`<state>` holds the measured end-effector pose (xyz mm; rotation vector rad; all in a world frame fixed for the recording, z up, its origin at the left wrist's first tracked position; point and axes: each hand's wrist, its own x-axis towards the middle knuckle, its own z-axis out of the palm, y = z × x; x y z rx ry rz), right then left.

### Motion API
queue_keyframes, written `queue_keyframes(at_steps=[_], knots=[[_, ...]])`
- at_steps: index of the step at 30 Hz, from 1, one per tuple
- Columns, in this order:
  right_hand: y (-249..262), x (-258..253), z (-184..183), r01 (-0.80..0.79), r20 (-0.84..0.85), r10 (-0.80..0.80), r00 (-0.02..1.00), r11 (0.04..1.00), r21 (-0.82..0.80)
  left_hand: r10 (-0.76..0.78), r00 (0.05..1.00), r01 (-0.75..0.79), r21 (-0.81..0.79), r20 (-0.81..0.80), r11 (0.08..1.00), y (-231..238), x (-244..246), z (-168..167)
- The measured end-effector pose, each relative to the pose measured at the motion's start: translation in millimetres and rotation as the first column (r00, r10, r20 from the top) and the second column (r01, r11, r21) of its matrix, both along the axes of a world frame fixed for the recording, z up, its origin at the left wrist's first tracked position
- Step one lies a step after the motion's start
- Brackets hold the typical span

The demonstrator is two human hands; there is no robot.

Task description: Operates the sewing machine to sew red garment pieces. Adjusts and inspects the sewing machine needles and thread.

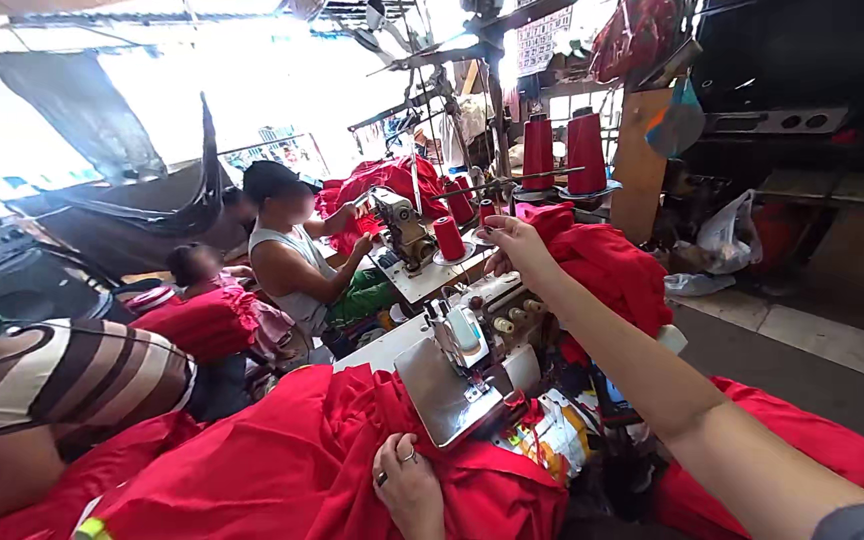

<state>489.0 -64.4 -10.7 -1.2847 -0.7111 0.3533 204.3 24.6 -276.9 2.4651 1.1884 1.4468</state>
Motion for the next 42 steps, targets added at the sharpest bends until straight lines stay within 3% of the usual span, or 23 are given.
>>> queue_keyframes(at_steps=[3,6,9,12,17,20,22,24,30,33,37,42], knots=[[14.2,-0.3,7.6,-0.016,0.007,0.016,1.0,1.0,-0.011,0.012,1.0,-0.012,0.015,0.0,1.0,2.0,0.7,-1.6],[21.0,0.8,2.5,0.088,0.179,-0.082,0.98,0.996,-0.026,0.022,1.0,-0.022,0.021,-0.002,1.0,2.4,1.6,-1.8],[17.3,4.3,-7.0,0.25,0.484,-0.185,0.855,0.966,-0.073,0.026,1.0,-0.026,0.024,0.01,0.999,2.7,2.7,-2.1],[5.5,-3.4,-12.2,0.328,0.643,-0.185,0.743,0.939,-0.109,0.028,1.0,-0.028,0.037,0.004,0.999,3.1,2.4,-3.2],[-6.8,1.7,-27.2,0.369,0.726,-0.157,0.67,0.918,-0.142,0.031,1.0,-0.031,0.022,-0.001,0.999,1.7,2.1,-3.3],[-14.4,5.3,-30.9,0.388,0.758,-0.065,0.649,0.885,-0.256,0.038,0.999,-0.038,0.033,0.0,0.999,2.0,2.0,-2.6],[-19.7,7.0,-29.7,0.384,0.739,0.028,0.673,0.841,-0.382,0.038,0.999,-0.037,0.041,0.0,0.998,2.2,2.5,-1.8],[-24.0,10.8,-33.8,0.403,0.734,0.027,0.679,0.821,-0.403,0.034,0.999,-0.034,0.041,-0.008,0.999,1.6,2.4,-1.2],[-26.4,13.0,-27.7,0.469,0.708,-0.208,0.675,0.862,-0.193,0.027,1.0,-0.027,0.02,-0.015,0.999,2.5,1.4,-2.0],[-22.0,-5.5,-12.4,0.349,0.588,-0.234,0.774,0.933,-0.088,0.036,0.999,-0.035,0.026,-0.026,0.999,2.5,1.5,-1.5],[-0.7,-13.5,0.8,0.093,0.333,-0.052,0.942,0.99,-0.109,0.039,0.999,-0.039,0.024,-0.02,0.999,2.8,2.7,-3.0],[26.5,-8.6,7.2,-0.074,0.085,0.085,0.993,0.99,-0.118,0.048,0.999,-0.046,0.051,-0.021,0.998,3.7,3.4,-6.0]])
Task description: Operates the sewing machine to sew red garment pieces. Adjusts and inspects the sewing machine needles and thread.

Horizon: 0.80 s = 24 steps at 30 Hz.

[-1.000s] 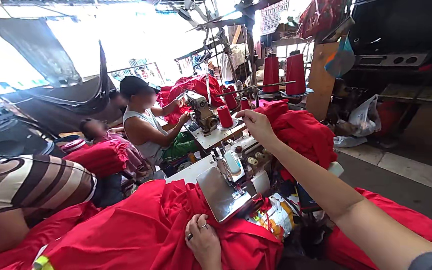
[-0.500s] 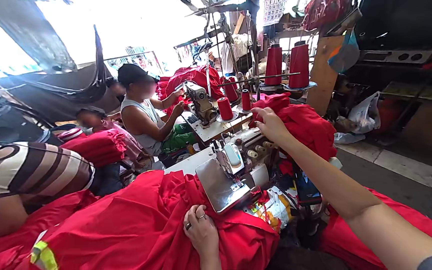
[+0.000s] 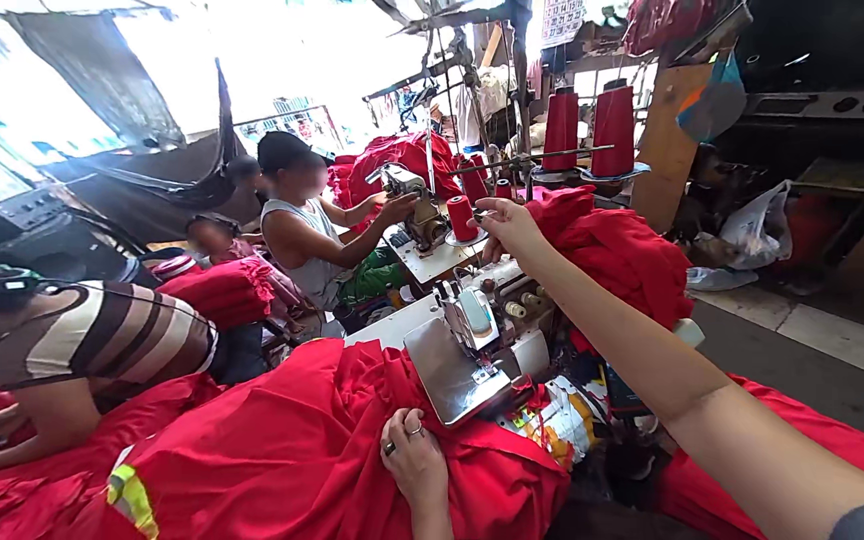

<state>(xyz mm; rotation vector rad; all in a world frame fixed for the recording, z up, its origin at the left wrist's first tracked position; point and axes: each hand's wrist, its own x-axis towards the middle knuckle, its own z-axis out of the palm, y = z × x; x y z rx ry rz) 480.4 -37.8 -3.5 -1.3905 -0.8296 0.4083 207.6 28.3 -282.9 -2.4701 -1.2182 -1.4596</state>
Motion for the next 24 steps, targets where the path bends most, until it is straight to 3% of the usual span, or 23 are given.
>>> queue_keyframes(at_steps=[5,12,16,24], knots=[[1.9,-4.1,3.4,-0.018,0.04,0.017,0.999,1.0,0.021,0.001,1.0,-0.001,0.025,0.009,1.0,1.3,-0.2,0.3],[1.0,8.5,-14.1,0.094,0.375,-0.094,0.922,0.995,0.017,0.01,1.0,-0.01,0.026,0.007,1.0,2.2,-0.1,-2.3],[-4.2,7.0,-15.3,0.15,0.486,-0.13,0.865,0.989,-0.004,0.002,1.0,-0.002,0.017,0.014,1.0,2.0,-0.5,-1.7],[-25.8,1.3,-12.8,0.152,0.582,-0.049,0.812,0.98,-0.129,0.001,1.0,-0.001,-0.011,0.006,1.0,-0.6,-1.9,-2.8]])
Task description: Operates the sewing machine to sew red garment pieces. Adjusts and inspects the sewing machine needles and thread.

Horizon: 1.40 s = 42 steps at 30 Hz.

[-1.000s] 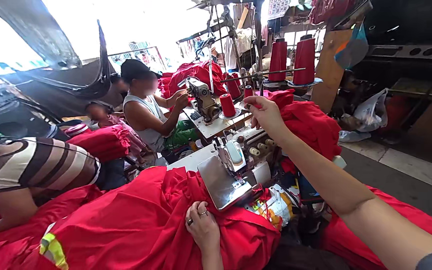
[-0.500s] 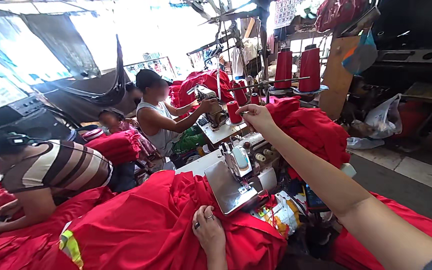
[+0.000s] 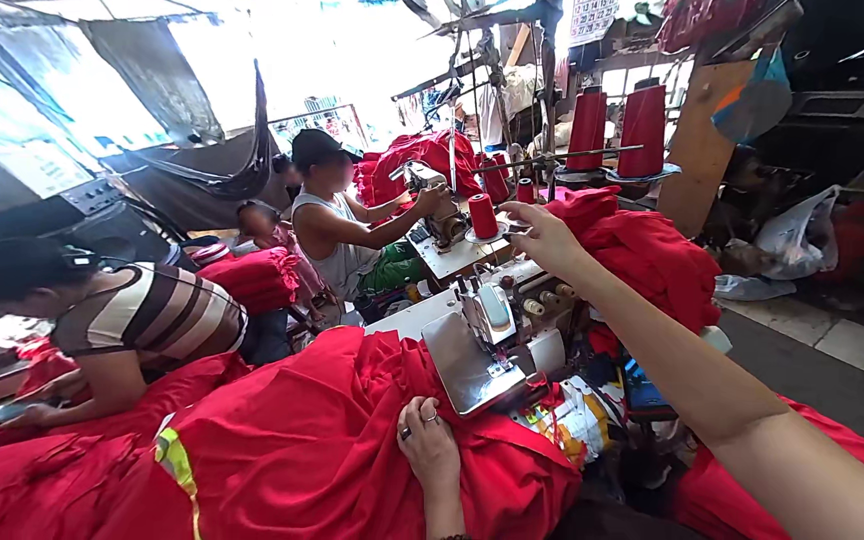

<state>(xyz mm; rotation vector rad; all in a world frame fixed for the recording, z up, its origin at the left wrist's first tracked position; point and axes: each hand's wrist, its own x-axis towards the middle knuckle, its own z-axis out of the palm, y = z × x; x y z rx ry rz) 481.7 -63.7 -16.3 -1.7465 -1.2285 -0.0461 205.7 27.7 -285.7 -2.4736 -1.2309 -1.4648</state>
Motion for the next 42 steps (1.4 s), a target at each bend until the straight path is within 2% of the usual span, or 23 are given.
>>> queue_keyframes(at_steps=[6,10,16,23,27,30,32,34,36,37,39,42], knots=[[-63.6,-21.7,-14.7,0.067,-0.029,-0.062,0.998,0.978,0.195,-0.02,1.0,0.02,0.0,-0.008,1.0,-1.6,-2.2,0.9],[-107.6,-42.2,-44.8,0.019,-0.115,0.017,0.993,0.95,0.312,-0.035,0.998,0.032,-0.041,-0.054,0.999,-4.8,-5.8,6.6],[-136.9,-62.5,-103.9,0.018,-0.253,0.032,0.967,0.981,0.195,-0.047,0.995,0.037,-0.115,-0.085,0.993,-4.2,-6.8,6.5],[-119.0,-87.2,-164.6,-0.05,-0.441,0.062,0.896,0.998,0.037,-0.026,0.994,0.015,-0.105,-0.103,0.994,-0.5,-6.6,3.3],[-100.2,-85.9,-189.8,-0.085,-0.311,-0.012,0.95,0.951,-0.297,0.008,0.994,-0.013,-0.047,-0.105,0.999,2.5,-4.0,2.6],[-90.0,-90.8,-223.8,0.0,-0.026,-0.011,1.0,0.914,-0.406,0.025,0.992,-0.03,-0.043,-0.128,0.999,2.5,-3.0,3.6],[-86.1,-92.1,-241.3,0.053,0.134,0.009,0.991,0.891,-0.451,0.03,0.992,-0.032,-0.019,-0.12,0.999,2.3,-2.4,3.8],[-85.9,-93.9,-241.7,0.042,0.158,0.051,0.986,0.844,-0.535,0.04,0.99,-0.042,-0.011,-0.135,0.999,0.8,-2.6,5.7],[-87.1,-93.1,-234.0,0.008,0.101,0.06,0.993,0.826,-0.563,0.052,0.989,-0.052,0.004,-0.139,0.999,0.3,-2.1,6.9],[-88.9,-91.7,-228.7,-0.006,0.047,0.036,0.998,0.847,-0.532,0.054,0.989,-0.052,0.014,-0.135,0.999,0.3,-1.6,7.4],[-93.2,-88.5,-217.6,0.006,-0.118,-0.048,0.992,0.943,-0.333,0.044,0.991,-0.042,0.02,-0.127,0.999,0.6,-1.1,8.6],[-94.6,-83.9,-196.8,0.047,-0.487,-0.04,0.872,0.999,0.001,0.042,0.989,-0.04,0.019,-0.14,0.999,-0.8,-1.6,9.4]])
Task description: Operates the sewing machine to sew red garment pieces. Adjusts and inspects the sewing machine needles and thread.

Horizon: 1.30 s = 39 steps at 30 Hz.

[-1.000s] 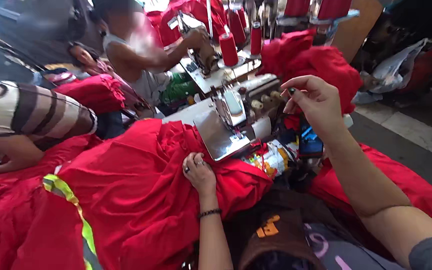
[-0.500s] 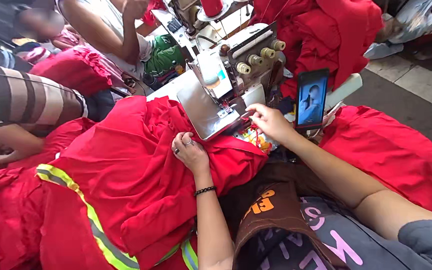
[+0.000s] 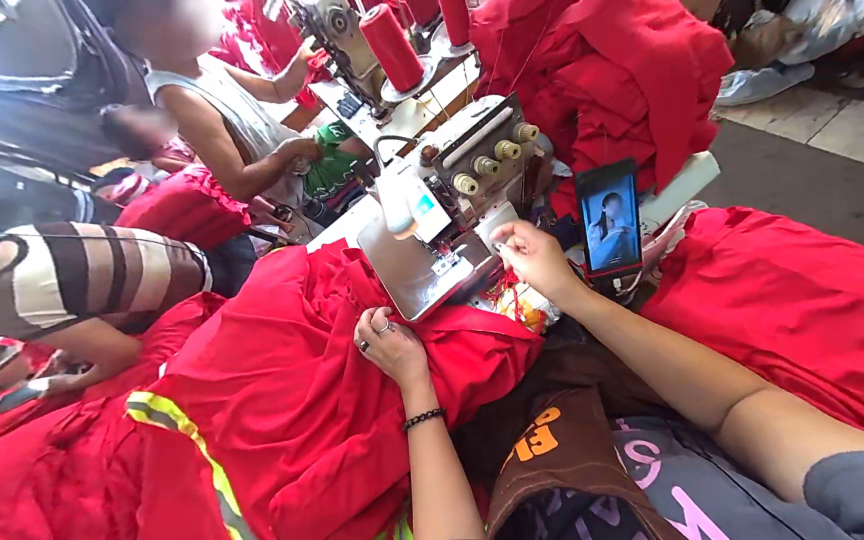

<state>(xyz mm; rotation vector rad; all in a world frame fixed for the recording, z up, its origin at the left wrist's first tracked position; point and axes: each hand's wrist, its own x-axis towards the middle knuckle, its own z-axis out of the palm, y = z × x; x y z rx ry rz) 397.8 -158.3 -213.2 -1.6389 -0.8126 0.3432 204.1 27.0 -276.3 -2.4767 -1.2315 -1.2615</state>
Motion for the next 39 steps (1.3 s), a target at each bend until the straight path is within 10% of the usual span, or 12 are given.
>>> queue_keyframes(at_steps=[5,22,28,33,39], knots=[[28.5,18.1,13.8,0.145,-0.395,-0.022,0.919,0.947,0.286,0.007,1.0,-0.007,0.015,-0.006,1.0,-0.3,0.5,1.1],[43.2,15.7,2.0,0.149,-0.437,0.039,0.899,0.911,0.386,0.006,1.0,-0.007,0.051,0.012,0.999,1.2,1.1,-1.9],[32.9,-2.8,13.1,0.157,0.027,-0.176,0.984,0.928,0.339,0.006,1.0,-0.007,0.047,0.016,0.999,1.5,0.5,-2.5],[54.6,-20.4,35.7,0.243,0.552,-0.402,0.731,0.909,0.339,-0.017,0.999,0.016,0.041,0.04,0.999,2.1,0.2,-3.0],[89.5,-33.8,45.3,0.401,0.661,-0.408,0.63,0.9,0.173,-0.008,0.999,0.007,0.016,0.032,1.0,1.4,-0.5,-2.2]])
